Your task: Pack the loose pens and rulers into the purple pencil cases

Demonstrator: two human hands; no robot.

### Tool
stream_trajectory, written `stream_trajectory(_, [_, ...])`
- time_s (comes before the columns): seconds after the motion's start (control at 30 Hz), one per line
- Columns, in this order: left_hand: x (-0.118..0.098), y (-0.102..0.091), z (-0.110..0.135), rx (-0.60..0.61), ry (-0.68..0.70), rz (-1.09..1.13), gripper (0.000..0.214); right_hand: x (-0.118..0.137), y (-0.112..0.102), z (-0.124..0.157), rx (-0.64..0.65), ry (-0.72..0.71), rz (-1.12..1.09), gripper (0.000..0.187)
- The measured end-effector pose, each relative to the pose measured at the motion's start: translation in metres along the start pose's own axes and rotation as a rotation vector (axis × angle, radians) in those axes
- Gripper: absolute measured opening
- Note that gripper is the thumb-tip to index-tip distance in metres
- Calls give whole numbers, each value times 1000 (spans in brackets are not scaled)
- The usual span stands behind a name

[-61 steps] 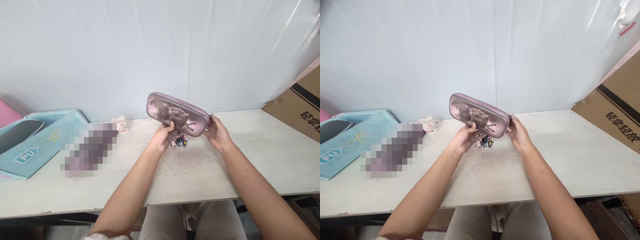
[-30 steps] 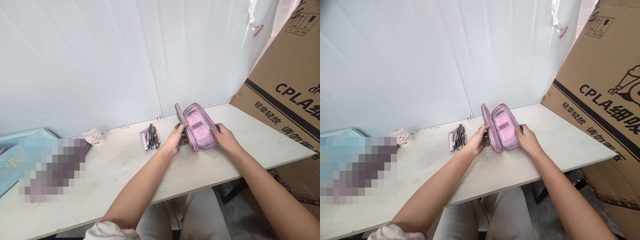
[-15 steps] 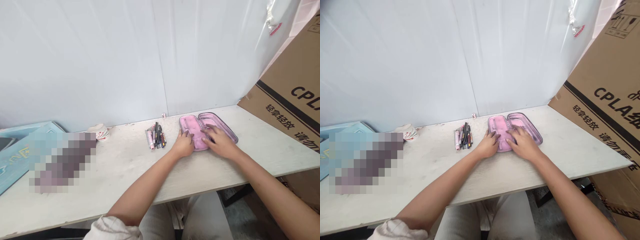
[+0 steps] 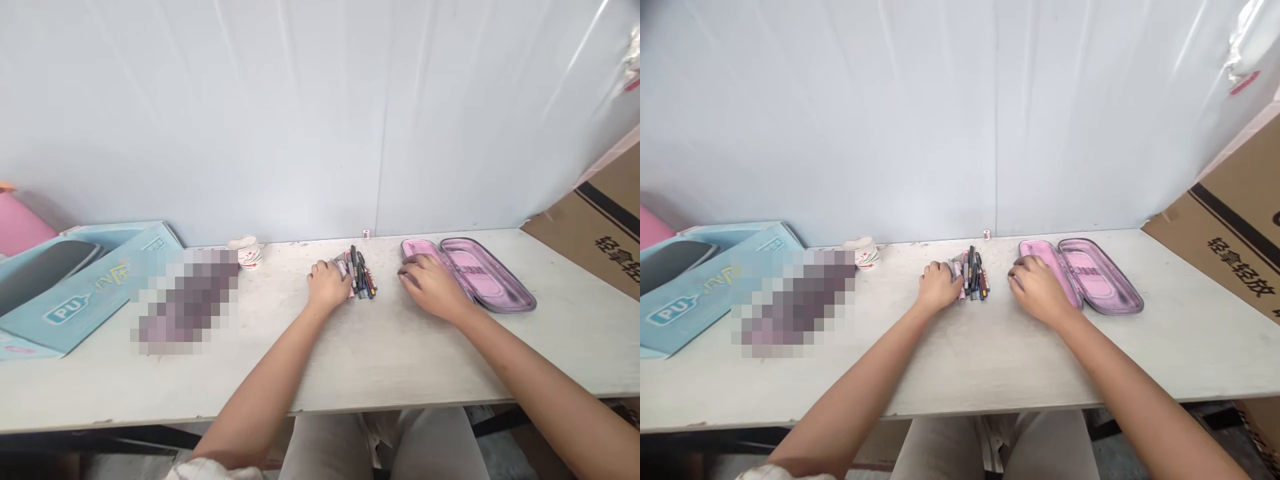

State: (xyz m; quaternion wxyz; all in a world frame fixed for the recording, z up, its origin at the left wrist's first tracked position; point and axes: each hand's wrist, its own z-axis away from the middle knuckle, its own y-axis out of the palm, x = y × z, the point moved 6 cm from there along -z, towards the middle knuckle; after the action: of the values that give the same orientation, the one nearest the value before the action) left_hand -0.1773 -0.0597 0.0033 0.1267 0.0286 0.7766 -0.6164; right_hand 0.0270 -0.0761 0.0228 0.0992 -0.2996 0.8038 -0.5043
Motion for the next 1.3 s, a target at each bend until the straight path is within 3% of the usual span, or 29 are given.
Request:
stream_trajectory(0.13, [14, 15, 4, 54, -2, -41, 48, 51, 23, -26, 35, -73, -57, 28])
stream_trajectory(0.27, [19, 8, 5, -13, -1, 92, 40, 71, 39, -39, 0, -54, -151, 27])
stream_trajectory(0.37, [19, 0, 7, 40, -62, 565, 37, 72, 39, -43, -96, 4, -319, 32])
stream_trajectory(0.43, [9, 1, 13, 186, -97, 926, 41, 69, 38, -44, -129, 61, -508, 38])
stream_trajectory(0.57, [-23, 9, 32, 489, -292, 1600, 37, 59, 45, -41, -60, 248, -877, 42])
stream_trajectory(0.63, [-34, 13, 40, 581, -389, 1768, 33, 54, 49, -38, -12, 341, -973, 43])
stream_trajectory(0.77, [-41, 19, 47, 629, -412, 1783, 32, 46, 53, -31, 27, 458, -1075, 42])
stream_trajectory(0.9, [-44, 17, 49, 626, -283, 1741, 26, 46, 52, -29, 11, 515, -1305, 38])
stream_trajectory(1.03, [-45, 10, 44, 540, -186, 1838, 29, 55, 49, -30, 49, 476, -1492, 36])
stream_trajectory(1.3, [-48, 7, 45, 552, -167, 1717, 37, 57, 41, -31, -148, 365, -1508, 26])
